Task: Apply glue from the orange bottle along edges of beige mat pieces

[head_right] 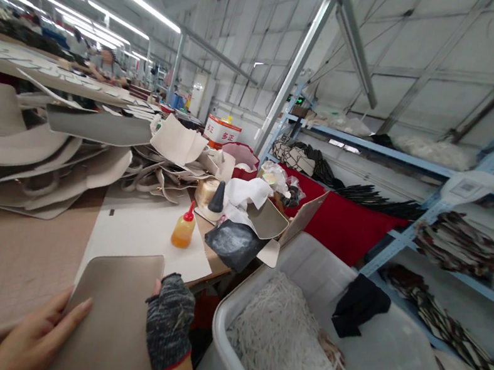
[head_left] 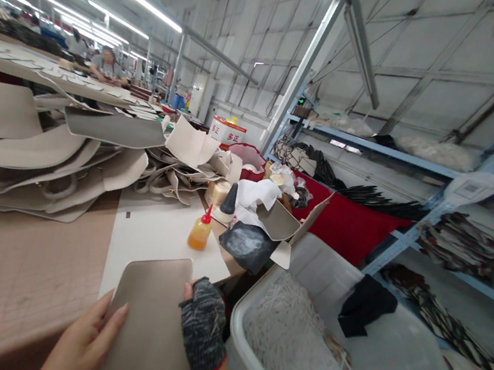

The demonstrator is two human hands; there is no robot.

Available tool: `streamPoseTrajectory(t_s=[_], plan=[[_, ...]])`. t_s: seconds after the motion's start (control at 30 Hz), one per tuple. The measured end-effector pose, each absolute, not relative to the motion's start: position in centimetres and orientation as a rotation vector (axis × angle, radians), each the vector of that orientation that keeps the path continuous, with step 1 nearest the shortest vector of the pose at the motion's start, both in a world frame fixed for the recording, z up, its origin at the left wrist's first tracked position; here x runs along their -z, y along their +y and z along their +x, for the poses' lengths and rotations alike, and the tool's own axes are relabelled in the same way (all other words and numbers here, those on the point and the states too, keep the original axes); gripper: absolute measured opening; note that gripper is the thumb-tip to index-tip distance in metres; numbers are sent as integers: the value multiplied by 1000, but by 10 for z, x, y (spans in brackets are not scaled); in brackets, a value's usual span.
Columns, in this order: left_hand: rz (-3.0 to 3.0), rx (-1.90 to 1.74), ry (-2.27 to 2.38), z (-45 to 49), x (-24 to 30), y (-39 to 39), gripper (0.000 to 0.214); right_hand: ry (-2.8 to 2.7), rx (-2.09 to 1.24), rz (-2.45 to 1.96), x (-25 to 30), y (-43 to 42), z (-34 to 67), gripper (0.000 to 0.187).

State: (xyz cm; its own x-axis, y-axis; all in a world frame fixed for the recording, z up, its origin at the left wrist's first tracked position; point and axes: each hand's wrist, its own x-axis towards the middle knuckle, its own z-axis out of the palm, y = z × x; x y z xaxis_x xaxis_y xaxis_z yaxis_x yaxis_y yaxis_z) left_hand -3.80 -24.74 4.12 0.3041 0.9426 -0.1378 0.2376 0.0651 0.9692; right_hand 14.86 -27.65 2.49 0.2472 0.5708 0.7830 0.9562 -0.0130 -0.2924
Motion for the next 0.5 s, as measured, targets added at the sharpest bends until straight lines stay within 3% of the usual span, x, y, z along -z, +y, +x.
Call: streamPoseTrajectory(t_s=[0.2, 0.33, 0.5], plan=[[1473, -768, 1174, -41, -35, -246, 94, -1334, 309, -1613, -19, -273, 151, 30], [1517, -837, 1152, -41, -33, -245, 76, -1299, 187, -1772, -21, -263, 155, 41], [1539, -961, 1186, -46, -39, -236, 58, -1052, -513, -1556, -28, -260, 157, 45]])
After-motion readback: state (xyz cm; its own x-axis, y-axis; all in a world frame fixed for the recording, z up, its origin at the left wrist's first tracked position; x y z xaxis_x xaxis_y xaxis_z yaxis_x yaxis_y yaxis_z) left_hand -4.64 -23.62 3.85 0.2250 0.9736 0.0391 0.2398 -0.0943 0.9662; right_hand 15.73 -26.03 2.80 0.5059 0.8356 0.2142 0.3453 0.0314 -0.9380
